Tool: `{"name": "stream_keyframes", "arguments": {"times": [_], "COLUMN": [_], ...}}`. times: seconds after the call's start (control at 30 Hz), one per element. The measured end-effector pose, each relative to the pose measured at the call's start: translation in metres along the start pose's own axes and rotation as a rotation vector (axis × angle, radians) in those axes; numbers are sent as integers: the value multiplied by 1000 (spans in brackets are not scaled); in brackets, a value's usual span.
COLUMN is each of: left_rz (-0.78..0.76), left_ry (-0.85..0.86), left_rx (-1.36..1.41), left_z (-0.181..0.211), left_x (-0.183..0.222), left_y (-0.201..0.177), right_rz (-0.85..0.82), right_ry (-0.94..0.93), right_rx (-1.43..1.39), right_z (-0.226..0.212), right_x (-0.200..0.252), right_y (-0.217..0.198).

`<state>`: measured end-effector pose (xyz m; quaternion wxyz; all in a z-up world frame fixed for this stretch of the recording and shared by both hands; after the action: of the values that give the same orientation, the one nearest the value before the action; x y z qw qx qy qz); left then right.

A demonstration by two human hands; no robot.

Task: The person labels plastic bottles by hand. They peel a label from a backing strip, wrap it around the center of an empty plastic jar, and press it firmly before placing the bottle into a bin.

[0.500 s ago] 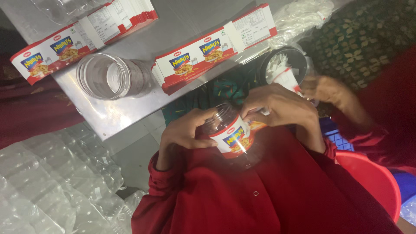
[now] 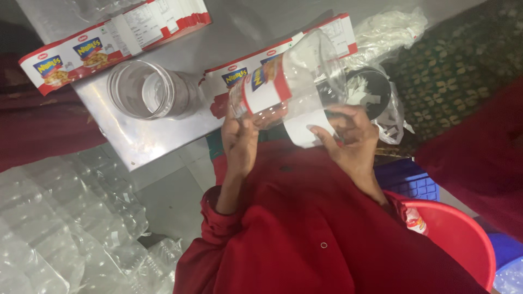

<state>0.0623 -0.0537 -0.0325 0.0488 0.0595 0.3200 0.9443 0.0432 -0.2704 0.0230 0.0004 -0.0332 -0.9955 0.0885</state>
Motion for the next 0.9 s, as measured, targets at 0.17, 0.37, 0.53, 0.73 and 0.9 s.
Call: {"name": "stream_keyframes", "arguments": {"times": [0.17,0.37,0.53,0.73,0.9], "left_rz": [27,-55,-83,-65,-208], "left_ry": [12,41,-17,-152,56], "left_rx": [-355,-656,-643,-670,-1052], "left_z": [18,32,36,31,34], "left_x": [2,11,15,15,19], "left_y": [28,43,52,58,78], "right_rz": [-88,-74,-48,-148,174], "right_ry": [-110,-469,-455,-218,127], "right_rx": [189,455,537,499,407], "right_z": [-30,-64,-69,-72,-20], "right_x": [7,0,-2,-7,-36], "right_y": [3,6,7,7,-8]}}
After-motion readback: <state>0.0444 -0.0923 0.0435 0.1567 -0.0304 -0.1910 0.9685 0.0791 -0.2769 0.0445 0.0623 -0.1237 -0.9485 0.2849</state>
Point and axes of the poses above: each hand's wrist, its own x-axis away from the middle knuckle, its own y-axis out of the palm, z = x × y, the point moved 8 cm from there along -x, towards the middle knuckle, and after that the axes turned 4 degrees about -x, right-handed, at the moved point
